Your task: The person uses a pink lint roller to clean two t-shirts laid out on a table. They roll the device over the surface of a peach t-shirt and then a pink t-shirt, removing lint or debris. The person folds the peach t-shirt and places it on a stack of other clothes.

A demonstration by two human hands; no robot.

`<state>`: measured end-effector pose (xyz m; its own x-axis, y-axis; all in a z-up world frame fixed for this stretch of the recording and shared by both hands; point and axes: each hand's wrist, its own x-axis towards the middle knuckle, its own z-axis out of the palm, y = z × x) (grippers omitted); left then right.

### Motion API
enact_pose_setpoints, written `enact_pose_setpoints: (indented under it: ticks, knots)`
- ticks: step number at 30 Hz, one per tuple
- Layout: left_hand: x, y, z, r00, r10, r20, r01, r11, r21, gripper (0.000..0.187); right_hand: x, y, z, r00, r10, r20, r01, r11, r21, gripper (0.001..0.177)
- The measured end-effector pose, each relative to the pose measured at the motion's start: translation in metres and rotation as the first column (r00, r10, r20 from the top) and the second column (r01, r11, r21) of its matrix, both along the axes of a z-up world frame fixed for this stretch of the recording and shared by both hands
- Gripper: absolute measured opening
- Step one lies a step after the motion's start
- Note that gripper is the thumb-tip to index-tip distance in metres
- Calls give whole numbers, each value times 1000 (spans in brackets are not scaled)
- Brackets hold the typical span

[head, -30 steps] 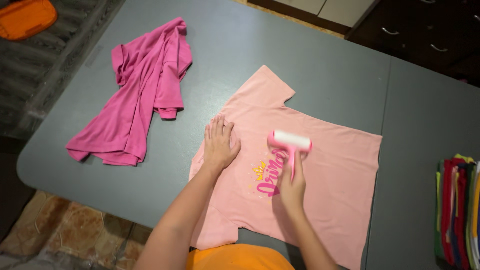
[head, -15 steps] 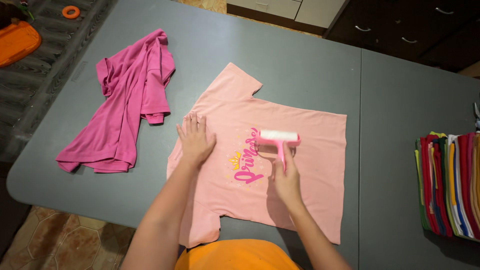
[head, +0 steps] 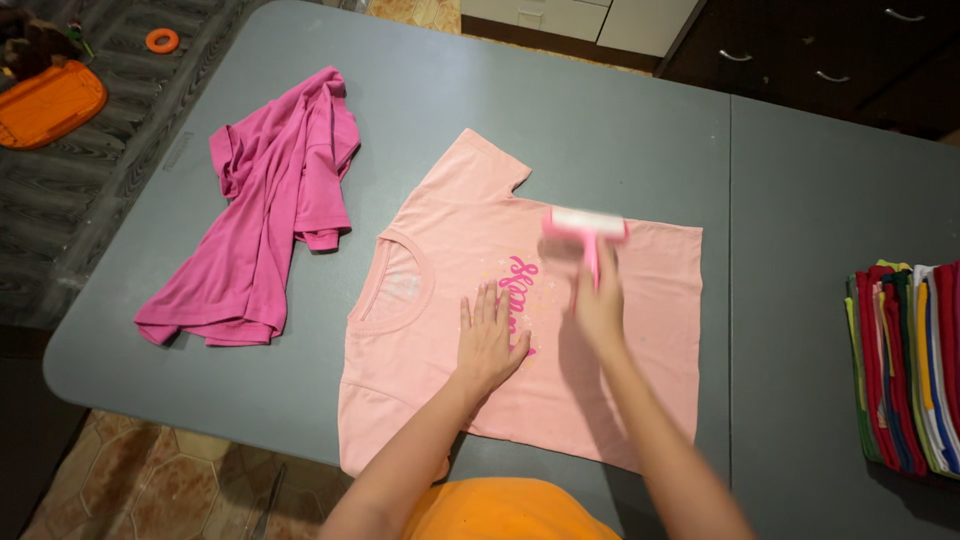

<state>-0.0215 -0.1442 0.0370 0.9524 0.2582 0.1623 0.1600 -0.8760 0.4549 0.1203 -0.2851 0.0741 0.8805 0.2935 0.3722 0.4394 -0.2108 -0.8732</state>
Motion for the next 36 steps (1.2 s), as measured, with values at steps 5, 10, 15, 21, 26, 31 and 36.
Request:
enact_pose_setpoints:
  ticks: [5,10,15,21,26,31,36]
  knots:
    - [4,0,1,999,11,-50,-10,1000,20,86,-83,-20,8,856,-32,-515,32,999,-8,58]
    - [2,-1,6,998,2,-63,1,999,45,85,-12,26,8,782,-10,-623,170,966,197,56]
    - [-1,-2,5,1000,16,-22,-15,998,53,85,55,43,30,806,-76,-587,105,994,17,53]
    - [0,-1,0,1000,20,6,-20,998,57,89,-86,-3,14,938,40,-343,-13,997,81,57]
    - [0,-1,1,1000,30,9,-30,998,50,91,-79,11,-9,916,-63,-397,15,992,-122,53]
    - [-1,-1,4,1000,29,1,-29,998,62,90,37,63,-6,874,-90,-477,-4,981,-193,57]
    - [-1,-2,4,999,39,13,-40,999,36,89,35,50,-5,901,123,-417,-56,984,168,50]
